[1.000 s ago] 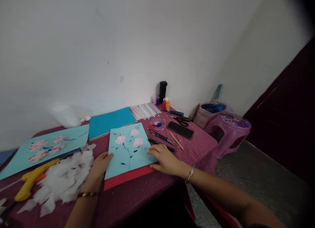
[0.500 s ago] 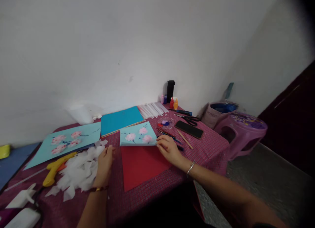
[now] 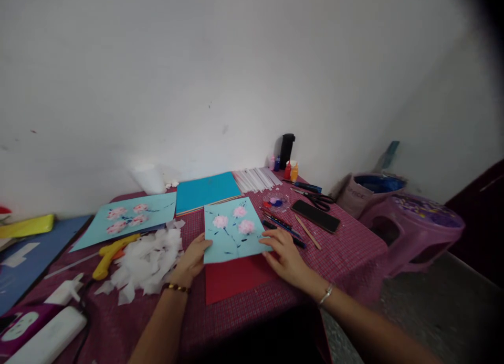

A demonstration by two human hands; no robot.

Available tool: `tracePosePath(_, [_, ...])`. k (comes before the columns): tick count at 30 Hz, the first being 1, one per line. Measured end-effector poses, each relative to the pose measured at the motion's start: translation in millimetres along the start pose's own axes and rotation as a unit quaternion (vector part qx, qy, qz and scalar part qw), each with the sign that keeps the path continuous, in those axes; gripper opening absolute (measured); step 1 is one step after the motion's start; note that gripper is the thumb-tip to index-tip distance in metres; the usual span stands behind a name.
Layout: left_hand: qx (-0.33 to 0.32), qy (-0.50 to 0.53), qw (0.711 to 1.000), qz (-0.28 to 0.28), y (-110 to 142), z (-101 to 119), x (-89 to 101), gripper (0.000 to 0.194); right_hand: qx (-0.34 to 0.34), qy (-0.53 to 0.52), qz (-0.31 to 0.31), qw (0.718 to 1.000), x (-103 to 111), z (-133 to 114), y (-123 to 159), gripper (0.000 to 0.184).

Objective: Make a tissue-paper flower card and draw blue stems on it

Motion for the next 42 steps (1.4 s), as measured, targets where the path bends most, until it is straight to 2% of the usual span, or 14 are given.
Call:
tracePosePath(4, [-0.038, 0.014, 0.999, 0.021, 3, 5, 1.5, 0.046, -0.024, -0.062, 0.011, 0.998, 12, -9, 20, 0.022])
tracePosePath(8, [-0.082, 0.021, 0.996, 0.032, 8, 15, 7.9, 0.051, -0.035, -0.098, -0.025, 0.994, 10, -13, 34, 0.019])
tracePosePath(13, [-0.161, 0.043, 0.984, 0.056, 13, 30, 16.3, 0.059, -0.065, -0.120, -0.073, 0.988, -3, -9, 36, 0.021])
tracePosePath(16, [-0.196, 0.064, 0.975, 0.078, 14, 33, 17.1, 0.063, -0.146, -0.195, -0.085, 0.966, -19, 6, 29, 0.017])
tracePosePath(18, [-0.204, 0.074, 0.973, 0.084, 14, 34, 15.9, 0.062, -0.239, -0.316, -0.086, 0.914, -36, 21, 23, 0.022])
tracePosePath(20, [-0.205, 0.081, 0.972, 0.082, 14, 34, 14.1, 0.058, -0.334, -0.457, -0.082, 0.820, -54, 33, 15, 0.034])
tracePosePath(22, [-0.203, 0.086, 0.972, 0.076, 15, 34, 13.1, 0.057, -0.392, -0.560, -0.085, 0.725, -70, 36, 6, 0.039])
tracePosePath(23, [-0.200, 0.088, 0.973, 0.073, 16, 34, 12.9, 0.058, -0.402, -0.592, -0.086, 0.693, -75, 36, 0, 0.040])
tracePosePath(25, [-0.195, 0.091, 0.974, 0.066, 16, 32, 13.3, 0.060, -0.403, -0.625, -0.087, 0.662, -83, 34, -11, 0.039])
tracePosePath(27, [-0.190, 0.094, 0.975, 0.067, 14, 29, 14.9, 0.062, -0.405, -0.629, -0.080, 0.659, -89, 36, -19, 0.039])
tracePosePath(29, [-0.197, 0.085, 0.974, 0.075, 13, 29, 16.3, 0.062, -0.412, -0.615, -0.067, 0.670, -95, 40, -24, 0.035])
tracePosePath(34, [-0.238, -0.029, 0.968, 0.075, 22, 47, 3.3, 0.057, -0.399, -0.588, -0.029, 0.703, -97, 61, -35, 0.030])
tracePosePath(38, [-0.178, -0.051, 0.982, 0.043, 22, 60, -12.8, 0.047, -0.378, -0.597, -0.018, 0.707, -94, 79, -50, 0.035])
tracePosePath(42, [-0.114, -0.030, 0.993, 0.009, 15, 72, -24.3, 0.034, -0.364, -0.606, -0.016, 0.707, -91, 84, -70, 0.036])
Point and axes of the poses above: each hand's wrist, its own y-axis away from the middle knuckle, its own x-axis out of the back of the hand, z = x × y, the point moved 7 cm from there along -y, towards the middle knuckle, and after that the axes turned 3 degrees about -z, right-handed, at the moved point
